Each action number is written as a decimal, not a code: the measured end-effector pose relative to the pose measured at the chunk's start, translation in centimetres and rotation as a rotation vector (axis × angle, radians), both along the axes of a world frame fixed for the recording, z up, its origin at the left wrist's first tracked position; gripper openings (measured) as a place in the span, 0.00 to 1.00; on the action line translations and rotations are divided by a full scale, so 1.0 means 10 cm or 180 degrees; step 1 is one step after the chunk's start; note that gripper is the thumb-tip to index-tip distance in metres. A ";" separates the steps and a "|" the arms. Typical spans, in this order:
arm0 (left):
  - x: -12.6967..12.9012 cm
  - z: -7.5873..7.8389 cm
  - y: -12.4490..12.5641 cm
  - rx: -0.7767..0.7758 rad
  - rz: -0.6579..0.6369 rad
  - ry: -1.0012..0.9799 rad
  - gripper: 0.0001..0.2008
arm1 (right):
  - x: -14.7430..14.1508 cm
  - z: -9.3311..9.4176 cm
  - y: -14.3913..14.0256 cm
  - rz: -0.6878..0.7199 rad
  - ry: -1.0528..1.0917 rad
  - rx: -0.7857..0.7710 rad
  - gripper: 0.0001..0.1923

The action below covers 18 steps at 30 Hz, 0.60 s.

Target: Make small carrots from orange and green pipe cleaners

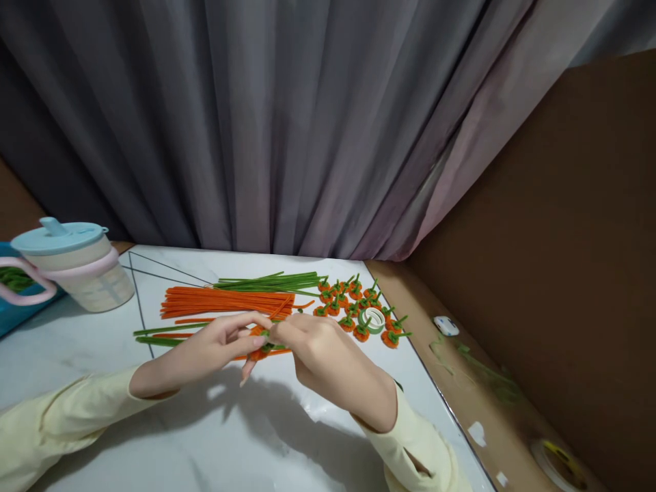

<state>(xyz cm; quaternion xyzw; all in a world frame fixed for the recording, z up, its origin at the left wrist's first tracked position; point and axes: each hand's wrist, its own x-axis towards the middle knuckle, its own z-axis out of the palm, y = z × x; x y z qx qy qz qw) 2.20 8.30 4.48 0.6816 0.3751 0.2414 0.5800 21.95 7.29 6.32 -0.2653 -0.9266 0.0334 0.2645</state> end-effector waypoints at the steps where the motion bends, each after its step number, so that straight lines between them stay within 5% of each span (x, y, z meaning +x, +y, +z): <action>1: 0.00 -0.03 -0.01 0.0083 -0.0025 0.0022 0.14 | -0.01 0.00 -0.03 -0.0034 -0.0154 0.0042 0.19; 4: 0.00 -0.08 -0.01 0.0323 -0.0031 0.0098 0.13 | -0.04 0.02 -0.10 -0.0057 -0.0346 0.0036 0.20; 12: -0.09 -0.03 0.09 0.0000 -0.0433 -0.0617 0.12 | 0.09 0.18 0.02 -0.0052 0.1050 -0.1147 0.08; 18: -0.15 -0.05 0.04 -0.0450 -0.0785 -0.1173 0.09 | -0.02 0.18 -0.02 0.0183 0.0653 -0.0890 0.09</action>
